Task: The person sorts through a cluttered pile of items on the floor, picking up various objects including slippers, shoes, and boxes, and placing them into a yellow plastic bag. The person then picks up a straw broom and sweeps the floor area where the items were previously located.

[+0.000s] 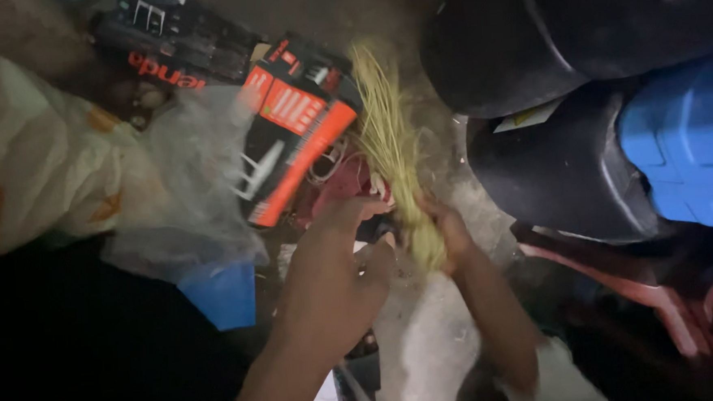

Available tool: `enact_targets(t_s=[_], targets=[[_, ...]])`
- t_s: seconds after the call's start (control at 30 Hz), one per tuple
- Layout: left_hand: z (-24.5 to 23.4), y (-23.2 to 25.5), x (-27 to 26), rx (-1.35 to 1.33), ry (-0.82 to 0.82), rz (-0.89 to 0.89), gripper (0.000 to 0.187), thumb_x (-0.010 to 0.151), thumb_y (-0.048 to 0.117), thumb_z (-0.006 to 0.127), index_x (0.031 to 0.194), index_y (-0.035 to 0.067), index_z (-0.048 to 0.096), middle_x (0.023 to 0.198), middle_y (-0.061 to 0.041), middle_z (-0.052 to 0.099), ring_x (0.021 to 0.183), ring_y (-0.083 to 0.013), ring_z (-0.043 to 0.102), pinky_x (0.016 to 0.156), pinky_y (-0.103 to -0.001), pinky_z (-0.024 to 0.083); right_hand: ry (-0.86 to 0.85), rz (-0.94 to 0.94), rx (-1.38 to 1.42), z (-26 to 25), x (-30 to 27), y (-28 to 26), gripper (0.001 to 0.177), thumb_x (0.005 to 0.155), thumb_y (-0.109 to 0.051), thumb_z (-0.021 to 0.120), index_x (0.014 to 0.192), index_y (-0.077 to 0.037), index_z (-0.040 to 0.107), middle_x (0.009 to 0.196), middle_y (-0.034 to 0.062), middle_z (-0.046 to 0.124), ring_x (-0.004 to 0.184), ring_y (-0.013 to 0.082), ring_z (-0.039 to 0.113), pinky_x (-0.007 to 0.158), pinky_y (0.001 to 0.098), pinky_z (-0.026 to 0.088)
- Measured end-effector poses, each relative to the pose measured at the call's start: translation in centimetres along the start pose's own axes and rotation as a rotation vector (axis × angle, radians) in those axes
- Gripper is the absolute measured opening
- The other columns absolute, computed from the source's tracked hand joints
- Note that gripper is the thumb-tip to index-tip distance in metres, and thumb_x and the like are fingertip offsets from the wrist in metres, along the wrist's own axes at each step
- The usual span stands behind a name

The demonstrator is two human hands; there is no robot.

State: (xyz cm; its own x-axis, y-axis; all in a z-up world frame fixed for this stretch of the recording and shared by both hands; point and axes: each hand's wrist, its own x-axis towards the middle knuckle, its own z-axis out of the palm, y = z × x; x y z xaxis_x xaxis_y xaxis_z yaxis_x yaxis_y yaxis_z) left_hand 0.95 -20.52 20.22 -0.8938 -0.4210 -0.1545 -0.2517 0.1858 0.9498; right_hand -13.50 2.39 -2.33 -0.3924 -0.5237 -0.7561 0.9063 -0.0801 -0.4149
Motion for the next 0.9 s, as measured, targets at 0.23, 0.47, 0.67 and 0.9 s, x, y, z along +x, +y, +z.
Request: enact_targets(t_s=[0.23, 0.47, 0.67, 0.9], targets=[[0.3, -0.1, 0.1, -0.051, 0.040, 0.064, 0.041, 0.085, 0.007, 0.064, 0.125, 0.004, 0.063, 0.122, -0.017, 0.069, 0.116, -0.0330, 0.066, 0.092, -0.039, 0.054, 0.551, -0.256, -0.248, -3.9, 0.8, 0.9, 0.040, 0.101, -0.025, 0.051, 0.139, -0.020, 0.043, 0.096, 0.0140, 0.067, 0.074, 0.0287, 0.067, 0.062, 0.0420, 0.059], [0.5, -0.3, -0.2, -0.066, -0.003, 0.008, 0.041, 0.085, 0.007, 0.066, 0.126, 0.003, 0.061, 0.118, -0.017, 0.067, 0.110, -0.0328, 0.066, 0.082, -0.038, 0.057, -0.007, 0.015, 0.112, -5.5, 1.2, 0.2, 0.043, 0.108, -0.032, 0.050, 0.135, 0.002, 0.053, 0.101, 0.0169, 0.068, 0.081, 0.0277, 0.068, 0.069, 0.0391, 0.059], [1.1, -0.6, -0.5, -0.086, -0.011, -0.097, 0.040, 0.082, 0.007, 0.064, 0.122, 0.005, 0.063, 0.112, -0.017, 0.068, 0.099, -0.0314, 0.070, 0.081, -0.040, 0.056, 0.486, -0.371, -0.196, -0.2, -8.5, 10.0, 0.061, 0.093, -0.015, 0.047, 0.151, -0.027, 0.034, 0.129, 0.0114, 0.061, 0.100, 0.0277, 0.065, 0.079, 0.0439, 0.056], [1.1, -1.3, -0.1, -0.100, 0.031, 0.055, 0.039, 0.083, 0.007, 0.066, 0.121, 0.002, 0.063, 0.113, -0.019, 0.069, 0.108, -0.0349, 0.068, 0.094, -0.041, 0.052, 0.580, 0.074, 0.005, -7.9, 0.5, 5.8, 0.025, 0.103, -0.028, 0.047, 0.114, -0.008, 0.057, 0.089, 0.0112, 0.066, 0.073, 0.0269, 0.065, 0.068, 0.0418, 0.058]])
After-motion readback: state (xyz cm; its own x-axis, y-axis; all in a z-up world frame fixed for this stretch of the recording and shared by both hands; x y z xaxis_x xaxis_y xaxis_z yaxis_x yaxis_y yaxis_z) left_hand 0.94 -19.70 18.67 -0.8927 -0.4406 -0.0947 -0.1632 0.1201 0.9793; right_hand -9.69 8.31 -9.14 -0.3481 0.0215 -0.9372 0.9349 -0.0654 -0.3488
